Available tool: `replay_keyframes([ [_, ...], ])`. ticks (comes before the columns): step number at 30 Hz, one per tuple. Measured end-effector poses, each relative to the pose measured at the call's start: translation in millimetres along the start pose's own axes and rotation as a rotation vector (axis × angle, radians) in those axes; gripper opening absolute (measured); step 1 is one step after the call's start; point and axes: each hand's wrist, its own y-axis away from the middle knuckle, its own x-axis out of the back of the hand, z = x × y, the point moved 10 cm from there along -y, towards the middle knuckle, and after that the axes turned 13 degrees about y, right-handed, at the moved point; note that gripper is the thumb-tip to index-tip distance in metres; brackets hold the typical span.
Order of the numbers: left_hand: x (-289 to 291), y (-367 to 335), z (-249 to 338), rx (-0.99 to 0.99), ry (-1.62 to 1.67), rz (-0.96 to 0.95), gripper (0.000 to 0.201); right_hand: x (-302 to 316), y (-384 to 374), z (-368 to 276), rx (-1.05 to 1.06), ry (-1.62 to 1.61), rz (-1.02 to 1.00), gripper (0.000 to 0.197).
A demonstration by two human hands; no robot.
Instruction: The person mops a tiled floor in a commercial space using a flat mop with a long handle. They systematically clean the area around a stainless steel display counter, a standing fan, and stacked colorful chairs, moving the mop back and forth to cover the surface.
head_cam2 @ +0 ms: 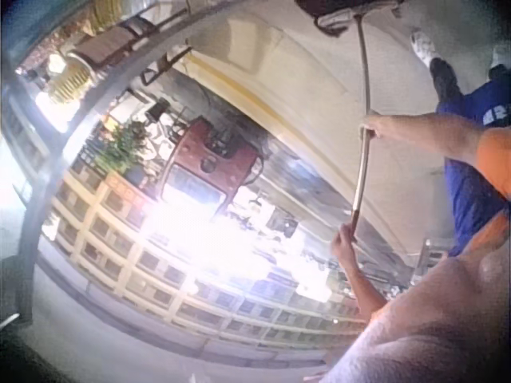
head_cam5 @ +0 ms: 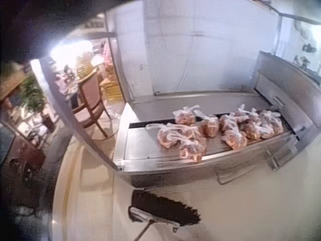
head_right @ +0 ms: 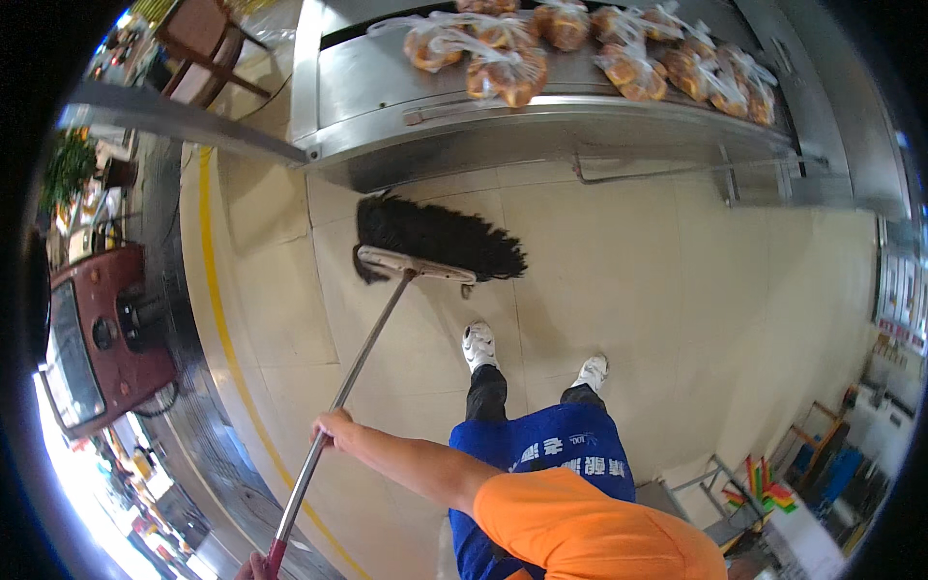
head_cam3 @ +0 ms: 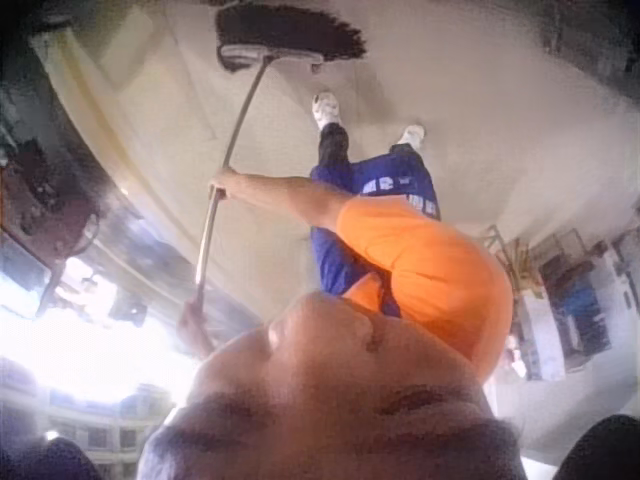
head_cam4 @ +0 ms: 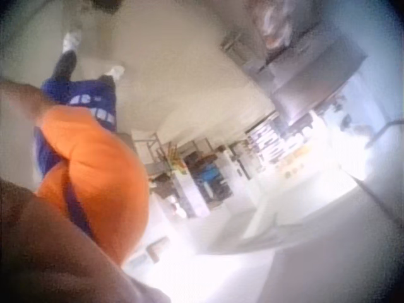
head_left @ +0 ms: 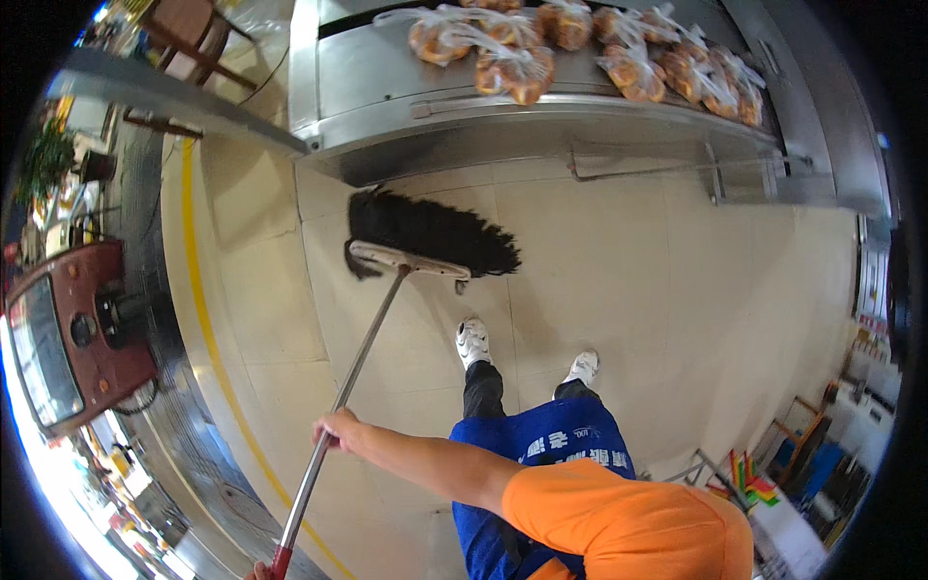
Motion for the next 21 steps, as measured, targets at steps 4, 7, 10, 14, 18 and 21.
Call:
replay_keyframes([
  [4, -0.3, 33.7, 84.0, -0.208, -0.557, 0.164, 0.039, 22.0, -34.2, -50.1, 0.056, -0.401, -0.073, 0.019],
  [7, -33.1, 27.4, 123.8, -0.322, -0.555, 0.157, 0.039, 30.2, -14.3, -76.7, 0.199, -0.408, -0.216, 0.018],
  [10, -69.5, 28.5, 150.2, -0.372, -0.552, 0.113, 0.040, 67.9, 15.9, -106.3, 0.263, -0.485, -0.231, 0.016],
  [14, -124.2, 38.0, 185.0, -0.365, -0.459, -0.019, 0.041, 168.5, 52.4, -147.4, 0.384, -0.694, -0.173, 0.015],
  [18, -177.9, 57.2, 199.2, -0.236, -0.241, -0.190, 0.042, 313.5, 109.8, -157.0, 0.514, -0.827, 0.005, 0.010],
  [21, -254.0, 85.7, 232.3, -0.198, -0.149, -0.341, 0.044, 467.6, 171.2, -156.1, 0.576, -0.891, 0.102, 0.012],
])
